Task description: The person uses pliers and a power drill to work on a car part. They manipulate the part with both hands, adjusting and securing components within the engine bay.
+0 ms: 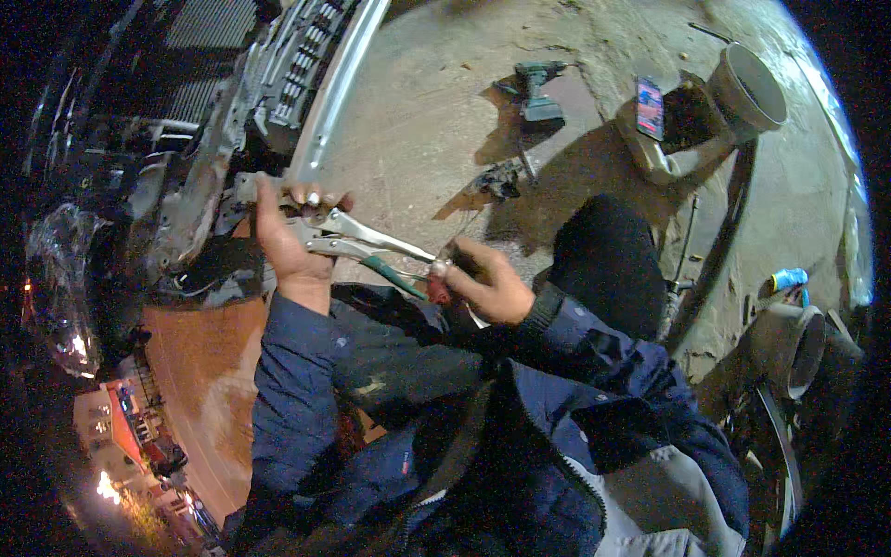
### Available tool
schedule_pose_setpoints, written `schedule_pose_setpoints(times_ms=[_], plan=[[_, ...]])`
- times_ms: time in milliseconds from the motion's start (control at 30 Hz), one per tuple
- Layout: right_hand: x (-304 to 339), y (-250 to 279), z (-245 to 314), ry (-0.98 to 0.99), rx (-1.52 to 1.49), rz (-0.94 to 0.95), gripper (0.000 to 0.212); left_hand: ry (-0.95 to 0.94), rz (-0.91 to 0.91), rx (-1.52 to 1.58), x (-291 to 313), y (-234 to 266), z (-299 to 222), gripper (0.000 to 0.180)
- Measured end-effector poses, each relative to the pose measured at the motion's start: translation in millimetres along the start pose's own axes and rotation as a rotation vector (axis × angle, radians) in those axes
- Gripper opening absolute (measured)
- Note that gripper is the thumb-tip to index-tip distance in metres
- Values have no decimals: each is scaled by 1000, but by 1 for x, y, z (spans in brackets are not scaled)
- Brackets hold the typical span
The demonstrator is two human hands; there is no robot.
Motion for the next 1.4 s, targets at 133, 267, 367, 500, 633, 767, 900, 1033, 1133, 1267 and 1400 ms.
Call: schedule_pose_setpoints(times_ms=[133,267,367,500,633,767,900,1033,1133,1267,1400], plan=[[6,-3,-4,-127,-98,58,37,2,38,-9,-2,-8,2,69],[18,-5,-32,-392,-277,71,48,68,-13,43,1,-7,8,79],[13,-11,-28,-282,-291,112,46,113,44,10,6,-18,14,86],[11,-23,-20,-277,-457,245,51,224,145,-11,8,-33,36,92],[16,-37,-16,-309,-366,321,52,351,315,-86,11,-59,65,93],[25,-38,-18,-362,-459,261,41,452,404,-353,6,-76,102,93],[32,-13,-22,-368,-464,74,39,427,472,-765,-49,-74,121,90],[35,29,-11,-318,-554,-199,50,319,399,-1549,-156,-29,155,54],[47,68,10,-154,-507,-447,42,87,667,-2395,-210,4,217,54],[78,96,18,-100,-500,-672,66,80,870,-2547,-232,36,299,56],[95,103,6,-102,-599,-772,84,79,800,-2546,-233,20,342,55]])
Point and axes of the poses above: each hand's wrist, its own x-axis away from the middle knuckle, its own y-axis out of the back of the hand, z = x × y, the point moved 10 cm from there along -x, towards the middle knuckle, and after that the axes turned 9 degrees about y, right-handed, at the moved point
